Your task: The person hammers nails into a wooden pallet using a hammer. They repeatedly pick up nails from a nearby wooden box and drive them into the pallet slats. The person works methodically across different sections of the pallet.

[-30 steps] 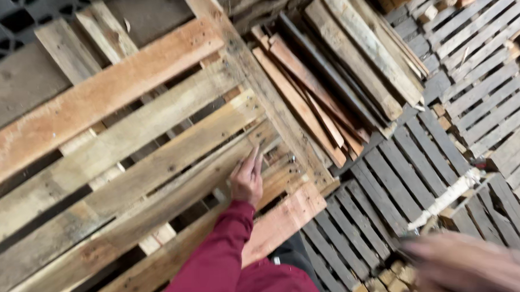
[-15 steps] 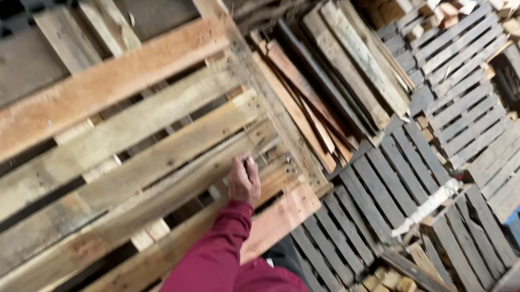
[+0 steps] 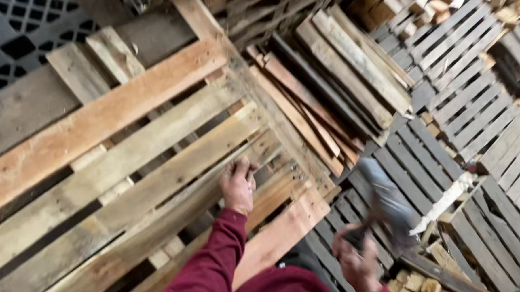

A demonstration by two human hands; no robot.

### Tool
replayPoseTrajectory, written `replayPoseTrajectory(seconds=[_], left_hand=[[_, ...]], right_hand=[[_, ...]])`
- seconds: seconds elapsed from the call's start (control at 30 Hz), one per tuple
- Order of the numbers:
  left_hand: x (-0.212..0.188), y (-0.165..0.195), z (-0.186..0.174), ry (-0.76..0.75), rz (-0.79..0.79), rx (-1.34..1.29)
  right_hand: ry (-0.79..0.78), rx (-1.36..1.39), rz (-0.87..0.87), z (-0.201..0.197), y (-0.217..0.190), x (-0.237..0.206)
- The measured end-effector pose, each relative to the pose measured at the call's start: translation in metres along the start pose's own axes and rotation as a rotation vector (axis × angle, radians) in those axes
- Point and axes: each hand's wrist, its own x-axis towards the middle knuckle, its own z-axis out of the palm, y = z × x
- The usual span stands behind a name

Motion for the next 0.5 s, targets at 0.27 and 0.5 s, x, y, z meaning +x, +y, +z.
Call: replayPoseTrajectory(seconds=[0.27, 0.5], left_hand=[[0.012, 0.025, -0.021, -0.080, -0.077, -0.057], [0.014, 0.019, -0.006, -0.029, -0.168, -0.090]], right_hand=[[0.122, -0.197, 0.598, 0.026, -0.038, -0.004], [-0.064, 0.106, -0.005, 0.020, -0.016, 0.013]])
